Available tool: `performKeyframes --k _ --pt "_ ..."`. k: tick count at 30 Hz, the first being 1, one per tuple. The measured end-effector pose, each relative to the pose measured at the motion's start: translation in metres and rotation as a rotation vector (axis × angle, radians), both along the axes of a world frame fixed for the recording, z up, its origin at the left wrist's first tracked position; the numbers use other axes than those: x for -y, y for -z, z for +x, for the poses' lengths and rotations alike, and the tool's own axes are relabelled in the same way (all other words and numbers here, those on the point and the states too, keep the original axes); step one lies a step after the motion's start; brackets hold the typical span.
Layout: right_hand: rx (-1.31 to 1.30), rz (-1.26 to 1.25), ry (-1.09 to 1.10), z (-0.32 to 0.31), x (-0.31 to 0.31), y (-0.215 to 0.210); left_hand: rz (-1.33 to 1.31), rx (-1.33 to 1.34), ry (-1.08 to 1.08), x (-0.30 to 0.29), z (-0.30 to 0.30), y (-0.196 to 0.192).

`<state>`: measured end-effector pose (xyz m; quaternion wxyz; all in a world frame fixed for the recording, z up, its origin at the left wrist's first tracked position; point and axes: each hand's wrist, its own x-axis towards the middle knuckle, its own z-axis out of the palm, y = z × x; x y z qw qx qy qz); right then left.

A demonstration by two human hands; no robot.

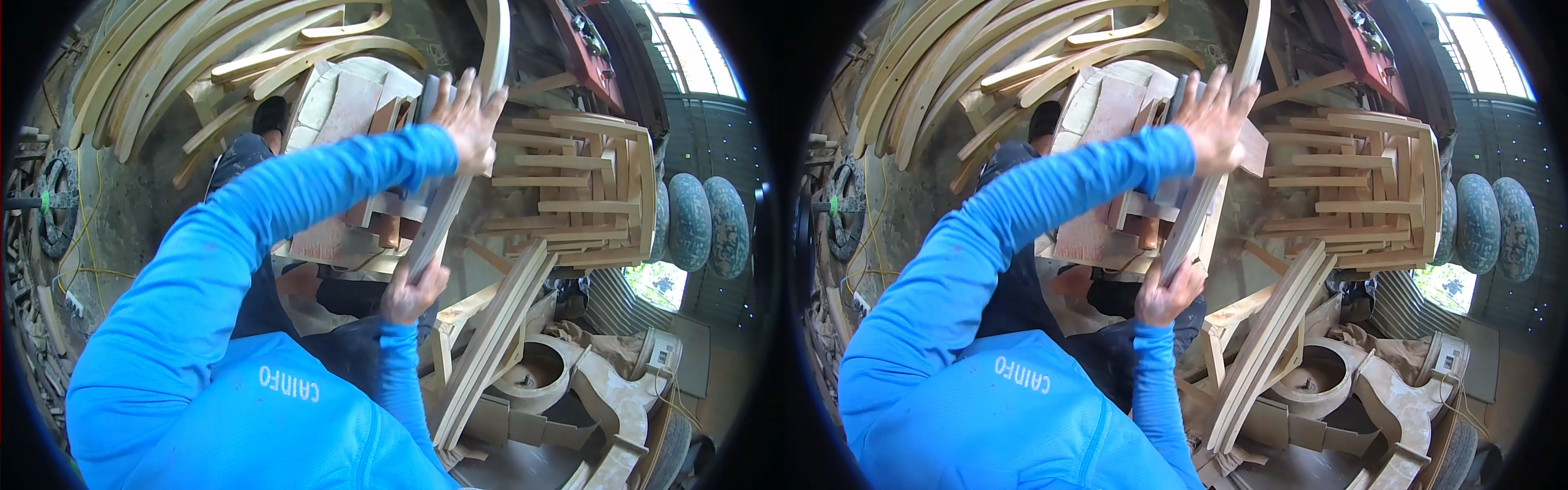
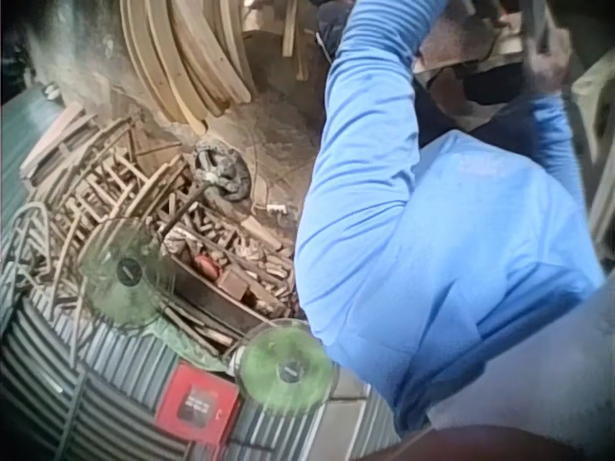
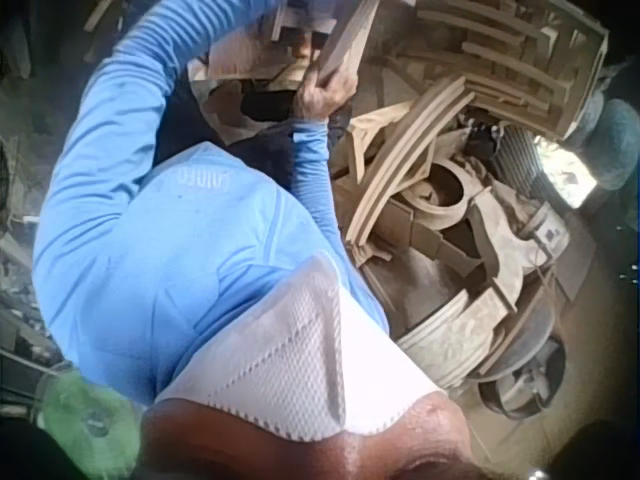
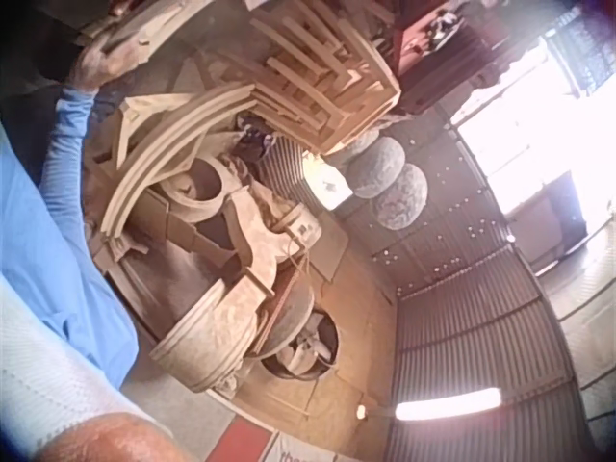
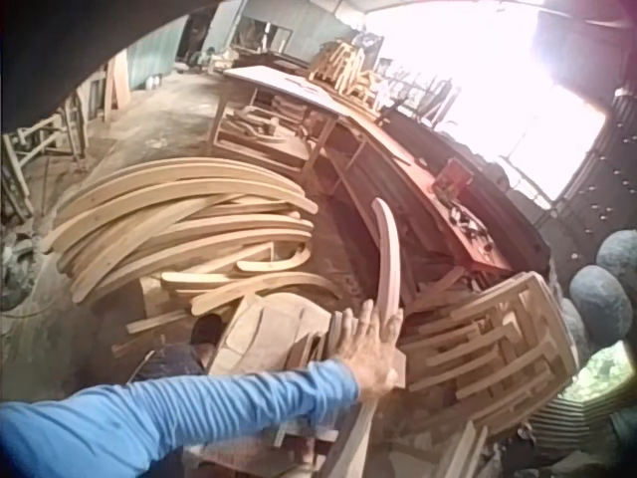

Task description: Sanding curved wooden furniture components using a manual sanding block in a workshop.

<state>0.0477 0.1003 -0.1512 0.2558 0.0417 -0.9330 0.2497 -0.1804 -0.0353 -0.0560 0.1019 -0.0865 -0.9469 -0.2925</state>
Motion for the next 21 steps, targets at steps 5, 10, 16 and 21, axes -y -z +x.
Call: performKeyframes --k 5,10,16,21 --pt "-0.044 0.040 -0.035 -0.098 0.026 -0.049 0.194 0.010 -0.095 0.023 -0.105 -0.030" --pt "-0.141 -0.060 -0.090 -0.150 0.031 -0.072 0.363 0.125 -0.030 0.033 -0.134 -0.085" --pt "-0.140 -0.001 -0.070 -0.141 0.028 -0.067 0.332 0.088 -0.101 0.026 -0.132 -0.063" --pt "-0.002 0.035 -0.091 -0.069 0.015 -0.047 0.105 0.122 -0.147 0.021 -0.097 0.004"
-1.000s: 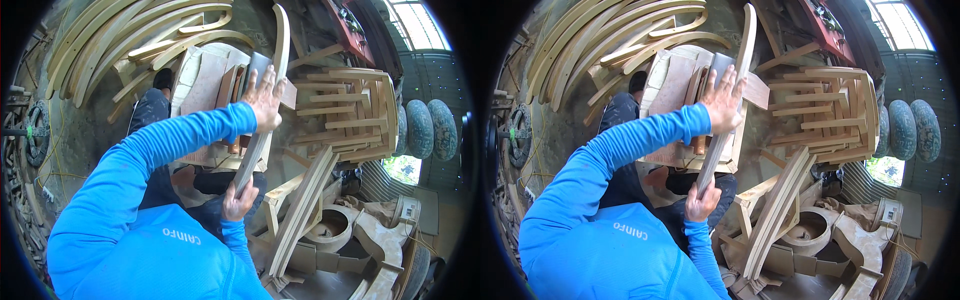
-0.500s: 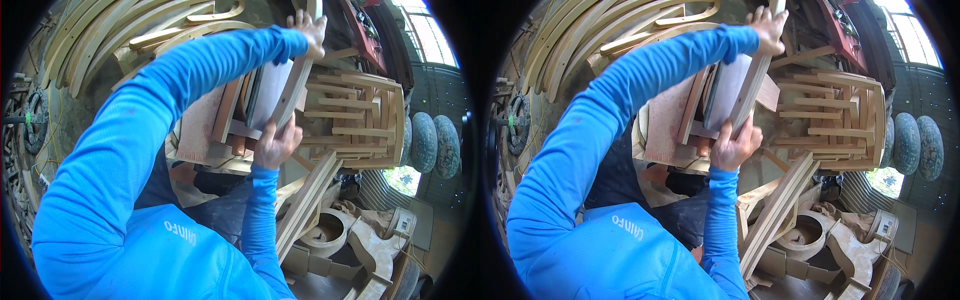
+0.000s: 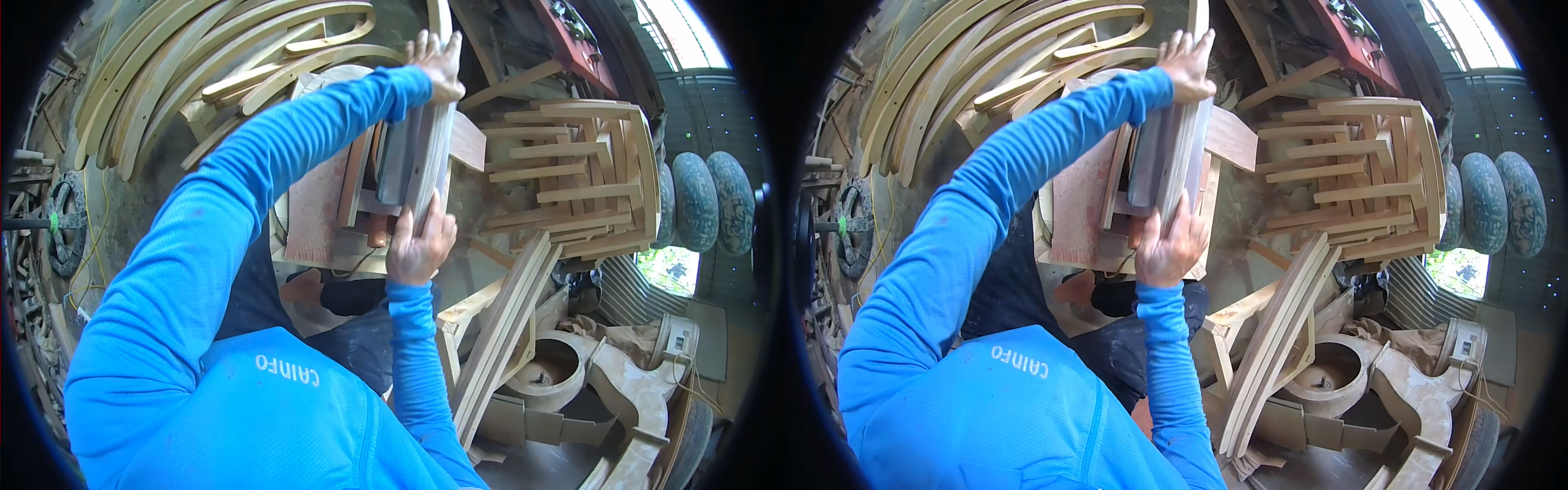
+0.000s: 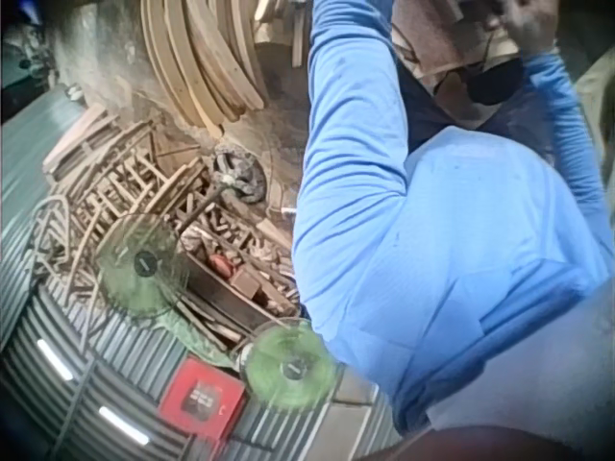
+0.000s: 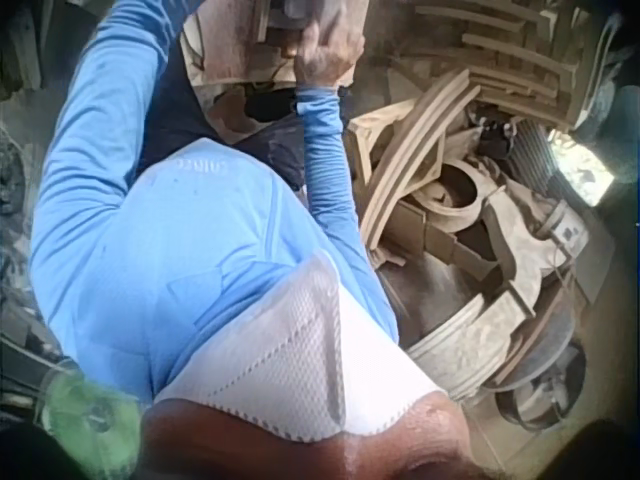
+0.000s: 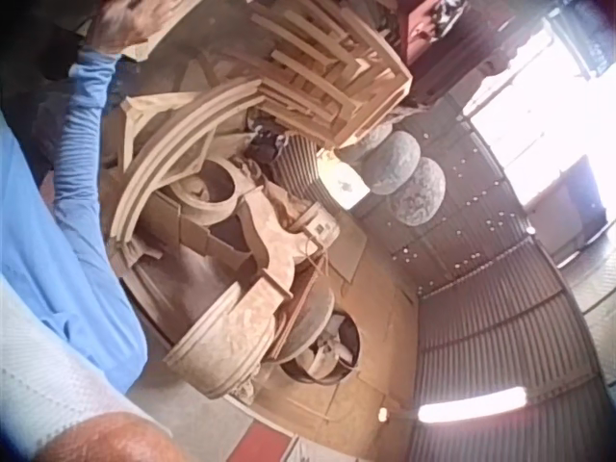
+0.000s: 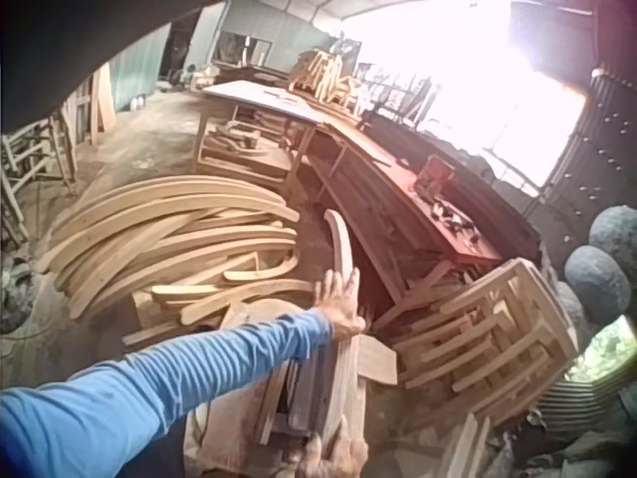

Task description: Sanding curved wooden furniture components using a manual sanding block in a workshop.

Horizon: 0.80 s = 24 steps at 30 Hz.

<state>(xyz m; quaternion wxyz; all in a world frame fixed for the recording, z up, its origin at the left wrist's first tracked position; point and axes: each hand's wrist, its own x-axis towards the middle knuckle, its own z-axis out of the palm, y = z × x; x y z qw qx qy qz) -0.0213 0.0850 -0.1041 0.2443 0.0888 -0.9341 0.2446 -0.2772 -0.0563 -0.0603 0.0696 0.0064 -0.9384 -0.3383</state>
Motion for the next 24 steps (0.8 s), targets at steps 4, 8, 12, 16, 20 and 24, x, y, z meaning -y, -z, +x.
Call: performKeyframes --k 4,8,12,16,20,24 --pt "0.059 0.093 0.056 0.071 -0.028 0.015 -0.056 0.100 0.028 -0.012 0.032 0.001" --pt "0.215 0.194 0.007 0.175 -0.077 0.033 -0.147 0.139 -0.026 -0.003 0.032 0.003" --pt "0.258 0.126 -0.007 0.291 -0.151 0.011 -0.181 0.212 0.023 -0.002 0.051 -0.009" --pt "0.498 -0.033 0.237 0.391 -0.185 -0.034 -0.123 0.201 0.164 -0.019 0.092 -0.029" --pt "0.643 -0.131 0.494 0.471 -0.186 -0.040 -0.021 0.091 0.238 -0.048 0.145 -0.041" --pt "0.669 -0.165 0.679 0.527 -0.196 -0.015 -0.014 0.015 0.261 -0.055 0.190 -0.046"
